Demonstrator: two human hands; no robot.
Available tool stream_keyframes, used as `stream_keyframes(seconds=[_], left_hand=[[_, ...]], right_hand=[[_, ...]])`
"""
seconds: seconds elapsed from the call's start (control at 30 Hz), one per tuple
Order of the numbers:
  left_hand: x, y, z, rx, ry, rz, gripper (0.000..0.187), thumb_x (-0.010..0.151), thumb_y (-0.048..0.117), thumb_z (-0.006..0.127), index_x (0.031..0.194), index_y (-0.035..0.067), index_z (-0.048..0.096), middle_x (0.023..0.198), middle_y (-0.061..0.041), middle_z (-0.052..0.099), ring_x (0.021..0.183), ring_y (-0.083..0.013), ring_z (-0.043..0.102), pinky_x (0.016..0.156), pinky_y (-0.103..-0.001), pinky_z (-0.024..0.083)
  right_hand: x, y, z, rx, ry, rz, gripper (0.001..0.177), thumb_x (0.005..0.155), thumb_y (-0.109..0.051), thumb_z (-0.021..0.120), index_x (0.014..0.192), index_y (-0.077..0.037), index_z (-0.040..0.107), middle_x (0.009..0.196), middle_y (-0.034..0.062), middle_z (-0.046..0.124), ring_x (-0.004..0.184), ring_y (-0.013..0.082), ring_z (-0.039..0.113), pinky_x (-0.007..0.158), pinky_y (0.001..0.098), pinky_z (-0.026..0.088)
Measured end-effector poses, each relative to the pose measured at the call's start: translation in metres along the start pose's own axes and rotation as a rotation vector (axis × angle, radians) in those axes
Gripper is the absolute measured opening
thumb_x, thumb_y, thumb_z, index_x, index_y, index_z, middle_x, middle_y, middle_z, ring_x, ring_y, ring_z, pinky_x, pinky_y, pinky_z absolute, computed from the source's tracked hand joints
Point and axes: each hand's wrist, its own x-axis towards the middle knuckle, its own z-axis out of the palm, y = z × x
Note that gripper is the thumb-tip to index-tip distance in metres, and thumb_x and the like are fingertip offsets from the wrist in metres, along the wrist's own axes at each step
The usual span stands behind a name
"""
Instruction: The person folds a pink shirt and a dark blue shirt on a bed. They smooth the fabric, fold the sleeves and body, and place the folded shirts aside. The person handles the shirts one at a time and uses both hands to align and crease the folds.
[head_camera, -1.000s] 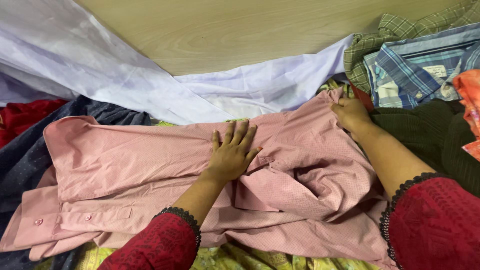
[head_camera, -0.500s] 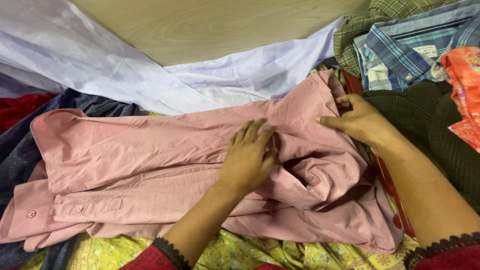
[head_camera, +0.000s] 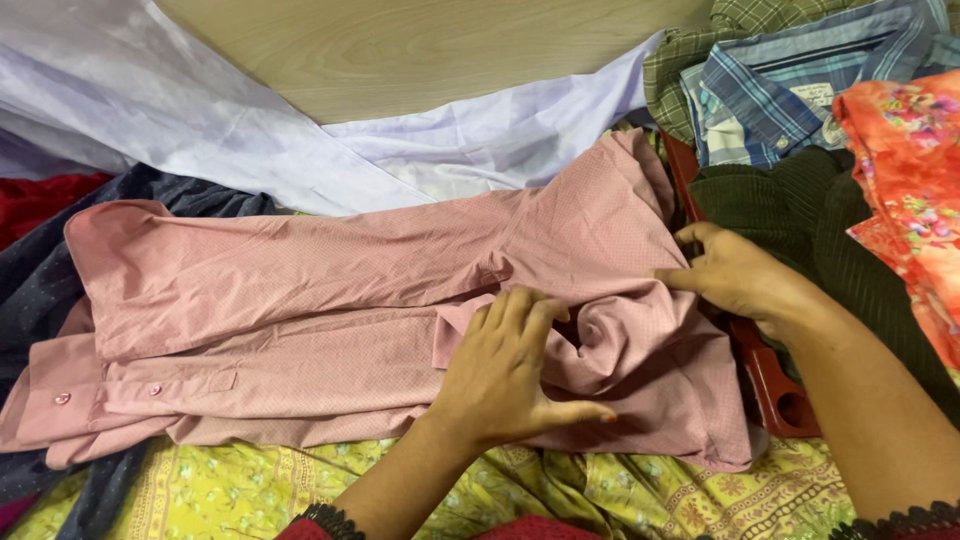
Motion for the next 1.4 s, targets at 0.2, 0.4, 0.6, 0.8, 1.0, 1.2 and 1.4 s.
stream_keyframes(seconds=[0.2,0.4,0.6,0.8,1.0,1.2,1.4], left_hand=[[-0.007,0.001,0.013,0.33,0.078,0.132,0.042,0.066,0.014,0.08,0.105,0.013,0.067,0.127,-0.008,0.064,0.126,-0.0302,0.056,0.11,-0.044,0.041],[0.009,0.019,-0.017,0.008,-0.055,-0.071,0.03,0.076,0.021,0.081,0.095,0.004,0.067,0.081,-0.013,0.069,0.088,-0.0334,0.068,0.107,-0.047,0.048],[0.015,0.041,-0.044,-1.034,-0.086,-0.433,0.028,0.092,0.03,0.069,0.109,0.007,0.069,0.075,-0.004,0.068,0.054,-0.0143,0.061,0.046,-0.03,0.052],[0.006,-0.02,-0.039,-2.105,-0.085,-0.642,0.039,0.11,0.045,0.055,0.107,0.006,0.059,0.076,-0.007,0.059,0.044,-0.005,0.044,0.038,-0.018,0.037],[-0.024,-0.087,-0.037,-1.634,0.044,-1.073,0.043,0.091,0.054,0.062,0.109,0.015,0.065,0.086,-0.007,0.067,0.039,-0.0037,0.04,0.032,-0.017,0.031],[-0.039,-0.101,-0.043,-0.767,0.192,-1.021,0.065,0.089,0.055,0.07,0.131,0.005,0.062,0.103,-0.009,0.066,0.085,-0.015,0.059,0.074,-0.03,0.051],[-0.047,-0.114,-0.056,-0.278,-0.098,-0.751,0.081,0.077,0.037,0.087,0.145,0.006,0.056,0.132,-0.011,0.054,0.112,-0.0241,0.063,0.091,-0.033,0.052]], right_hand=[[-0.002,-0.007,0.013,0.447,0.049,-0.074,0.05,0.088,-0.013,0.07,0.134,0.0,0.055,0.104,0.0135,0.072,0.089,0.0202,0.068,0.076,0.0332,0.056],[0.0,-0.004,0.007,0.368,0.204,-0.175,0.039,0.09,-0.014,0.072,0.126,-0.003,0.062,0.098,0.0154,0.072,0.083,0.0187,0.064,0.071,0.0301,0.05],[-0.011,-0.008,0.002,0.848,0.054,-0.139,0.031,0.097,-0.028,0.059,0.12,-0.008,0.062,0.098,0.0084,0.069,0.08,0.0151,0.066,0.072,0.0309,0.054],[-0.016,-0.007,0.035,0.666,0.154,-0.537,0.028,0.088,0.002,0.057,0.116,-0.005,0.055,0.095,0.0105,0.065,0.078,0.0203,0.061,0.068,0.0325,0.051],[-0.017,-0.013,0.067,0.111,0.231,-0.832,0.029,0.081,-0.001,0.072,0.109,-0.006,0.067,0.109,0.0077,0.067,0.095,0.0191,0.069,0.084,0.0307,0.058],[-0.006,-0.024,0.076,-0.317,0.429,-1.105,0.039,0.078,-0.019,0.083,0.113,-0.006,0.073,0.12,0.0173,0.063,0.12,0.0357,0.055,0.101,0.0441,0.044],[0.005,-0.032,0.081,-0.338,0.364,-1.228,0.019,0.092,-0.012,0.074,0.11,-0.004,0.075,0.118,0.0101,0.069,0.117,0.0296,0.062,0.103,0.0401,0.05]])
